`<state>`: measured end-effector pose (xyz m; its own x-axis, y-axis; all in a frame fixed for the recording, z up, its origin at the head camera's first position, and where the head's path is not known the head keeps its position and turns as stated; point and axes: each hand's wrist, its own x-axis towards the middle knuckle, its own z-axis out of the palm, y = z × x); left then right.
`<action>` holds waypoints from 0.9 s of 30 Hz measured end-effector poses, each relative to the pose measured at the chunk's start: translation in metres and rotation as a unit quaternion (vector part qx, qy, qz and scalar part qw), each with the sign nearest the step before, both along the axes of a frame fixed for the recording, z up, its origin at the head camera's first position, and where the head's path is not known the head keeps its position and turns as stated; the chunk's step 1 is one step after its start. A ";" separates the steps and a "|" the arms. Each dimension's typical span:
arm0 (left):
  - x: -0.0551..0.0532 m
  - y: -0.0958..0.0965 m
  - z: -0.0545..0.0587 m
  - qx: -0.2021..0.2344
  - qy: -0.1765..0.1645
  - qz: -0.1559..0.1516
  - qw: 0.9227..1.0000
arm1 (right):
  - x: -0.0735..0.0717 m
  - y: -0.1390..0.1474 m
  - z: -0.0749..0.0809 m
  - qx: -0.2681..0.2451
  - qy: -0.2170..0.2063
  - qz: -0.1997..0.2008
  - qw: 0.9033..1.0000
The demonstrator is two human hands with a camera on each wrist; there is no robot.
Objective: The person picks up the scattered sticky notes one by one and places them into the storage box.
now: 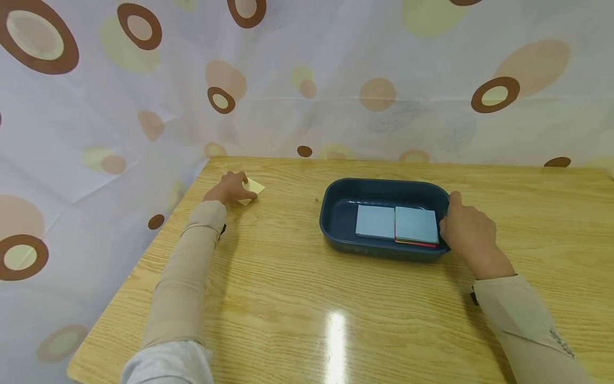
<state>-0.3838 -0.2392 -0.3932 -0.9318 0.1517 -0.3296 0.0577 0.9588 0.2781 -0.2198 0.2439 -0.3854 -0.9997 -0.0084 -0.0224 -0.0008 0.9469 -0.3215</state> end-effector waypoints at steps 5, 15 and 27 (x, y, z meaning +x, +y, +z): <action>-0.002 0.004 0.002 -0.005 -0.002 -0.003 1.000 | 0.000 0.002 0.000 -0.002 0.003 -0.002 1.000; -0.005 0.013 0.008 -0.032 0.009 0.016 0.999 | 0.001 0.002 0.000 0.000 0.003 0.000 1.000; 0.006 0.009 -0.001 -0.023 0.032 0.028 0.999 | -0.001 0.001 -0.001 -0.004 0.003 -0.003 1.000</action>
